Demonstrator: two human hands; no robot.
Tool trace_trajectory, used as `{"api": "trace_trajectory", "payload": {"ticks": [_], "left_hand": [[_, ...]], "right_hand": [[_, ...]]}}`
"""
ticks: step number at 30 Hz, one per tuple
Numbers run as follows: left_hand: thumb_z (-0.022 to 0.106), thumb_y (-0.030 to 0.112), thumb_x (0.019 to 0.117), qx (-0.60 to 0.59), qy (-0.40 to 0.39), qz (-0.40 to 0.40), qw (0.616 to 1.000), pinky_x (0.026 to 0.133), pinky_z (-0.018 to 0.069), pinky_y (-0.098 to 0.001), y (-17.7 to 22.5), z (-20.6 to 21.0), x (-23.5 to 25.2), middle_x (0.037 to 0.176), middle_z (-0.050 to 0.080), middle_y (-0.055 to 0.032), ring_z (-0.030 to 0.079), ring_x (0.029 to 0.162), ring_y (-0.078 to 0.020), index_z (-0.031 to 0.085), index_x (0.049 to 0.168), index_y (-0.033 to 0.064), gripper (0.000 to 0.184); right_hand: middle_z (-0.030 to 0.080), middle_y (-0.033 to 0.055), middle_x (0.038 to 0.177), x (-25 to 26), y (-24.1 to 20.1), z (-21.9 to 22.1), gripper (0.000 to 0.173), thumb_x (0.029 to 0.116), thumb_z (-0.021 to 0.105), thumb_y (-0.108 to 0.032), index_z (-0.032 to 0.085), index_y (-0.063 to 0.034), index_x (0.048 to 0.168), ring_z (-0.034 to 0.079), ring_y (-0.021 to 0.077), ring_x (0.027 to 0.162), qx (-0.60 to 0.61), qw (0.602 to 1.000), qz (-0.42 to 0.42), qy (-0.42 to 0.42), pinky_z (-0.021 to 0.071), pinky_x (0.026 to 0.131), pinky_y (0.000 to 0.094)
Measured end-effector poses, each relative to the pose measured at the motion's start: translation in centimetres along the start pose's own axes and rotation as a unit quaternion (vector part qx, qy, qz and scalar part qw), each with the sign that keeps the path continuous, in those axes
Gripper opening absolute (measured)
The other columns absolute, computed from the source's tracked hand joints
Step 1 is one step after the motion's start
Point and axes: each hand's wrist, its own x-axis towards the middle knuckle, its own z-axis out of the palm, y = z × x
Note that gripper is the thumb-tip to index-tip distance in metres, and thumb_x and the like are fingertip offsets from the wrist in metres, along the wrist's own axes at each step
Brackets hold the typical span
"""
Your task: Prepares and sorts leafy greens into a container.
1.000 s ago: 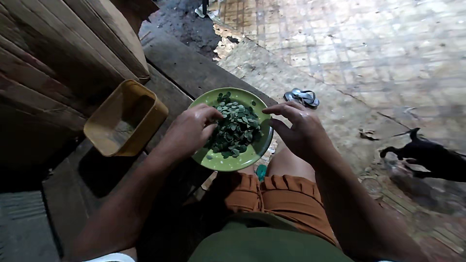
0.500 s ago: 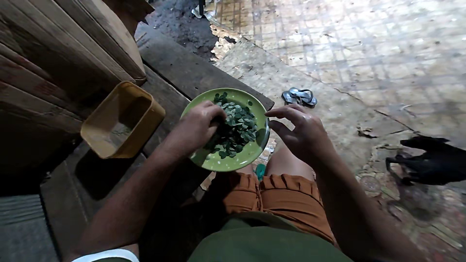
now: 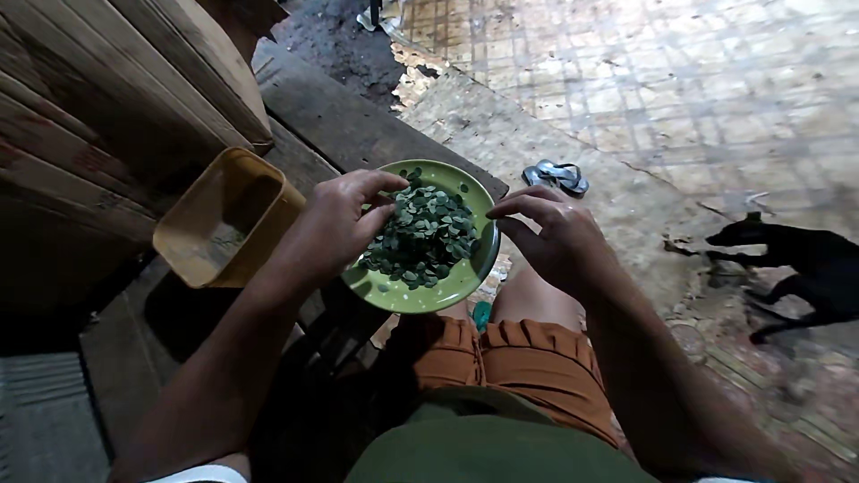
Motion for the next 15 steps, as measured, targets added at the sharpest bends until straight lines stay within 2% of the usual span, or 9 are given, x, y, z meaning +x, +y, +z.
{"api": "trace_trajectory", "payload": {"ticks": [3,5,8,11,13,15], "left_hand": [[0.06,0.012,0.1016,-0.001,0.003,0.001,1.0,0.091,0.0569,-0.0262,0.1,0.2,-0.5,0.119,0.07,-0.009,0.069,0.102,-0.0088,0.069,0.126,0.0072,0.026],[0.06,0.014,0.1021,-0.011,0.003,-0.001,1.0,0.089,0.0579,-0.0252,0.2,0.5,-0.7,0.119,0.069,-0.0075,0.069,0.101,-0.0076,0.069,0.126,0.0083,0.026],[0.06,0.015,0.1017,-0.028,0.011,0.012,0.999,0.089,0.0582,-0.0256,0.3,1.0,-1.1,0.117,0.07,-0.0068,0.069,0.101,-0.0082,0.07,0.123,0.0081,0.025],[0.06,0.015,0.1011,-0.043,0.022,0.024,0.999,0.093,0.0565,-0.0266,0.2,1.5,-1.5,0.114,0.071,-0.0055,0.068,0.103,-0.0082,0.071,0.121,0.008,0.024],[0.061,0.016,0.1008,-0.075,0.03,0.009,0.997,0.092,0.0557,-0.0268,0.3,2.0,-1.8,0.114,0.07,-0.004,0.067,0.102,-0.0077,0.071,0.121,0.0083,0.024],[0.064,0.02,0.1001,-0.126,0.03,-0.015,0.991,0.094,0.0559,-0.0274,0.6,2.6,-1.8,0.119,0.07,-0.0035,0.067,0.106,-0.0075,0.068,0.126,0.0076,0.029]], "right_hand": [[0.07,0.0118,0.116,1.1,-0.2,0.1,0.018,0.0971,0.065,-0.016,0.078,-0.0113,0.109,0.062,0.0352,0.112,-0.03,0.998,-0.031,-0.052,0.045,0.092,0.0611],[0.069,0.0135,0.119,1.9,-0.4,0.4,0.02,0.0936,0.068,-0.02,0.078,-0.0133,0.109,0.06,0.0389,0.116,-0.063,0.993,-0.057,-0.083,0.0419,0.095,0.0649],[0.071,0.0104,0.107,3.1,-0.8,0.8,0.01,0.0916,0.071,-0.021,0.077,-0.0153,0.097,0.061,0.0368,0.11,-0.093,0.987,-0.069,-0.115,0.0408,0.094,0.0633],[0.069,0.0109,0.1,3.8,-1.2,0.3,0.01,0.0928,0.071,-0.02,0.076,-0.0124,0.097,0.063,0.0341,0.105,-0.047,0.992,-0.052,-0.109,0.0412,0.094,0.0633],[0.07,0.0083,0.102,4.0,-1.3,0.0,0.012,0.0931,0.072,-0.022,0.076,-0.0124,0.098,0.064,0.0274,0.103,0.017,0.996,-0.037,-0.081,0.0437,0.094,0.0588],[0.069,0.0031,0.101,3.9,-1.6,0.1,0.013,0.0935,0.07,-0.025,0.075,-0.0133,0.099,0.064,0.0148,0.099,0.082,0.995,-0.023,-0.047,0.0505,0.089,0.0418]]}}
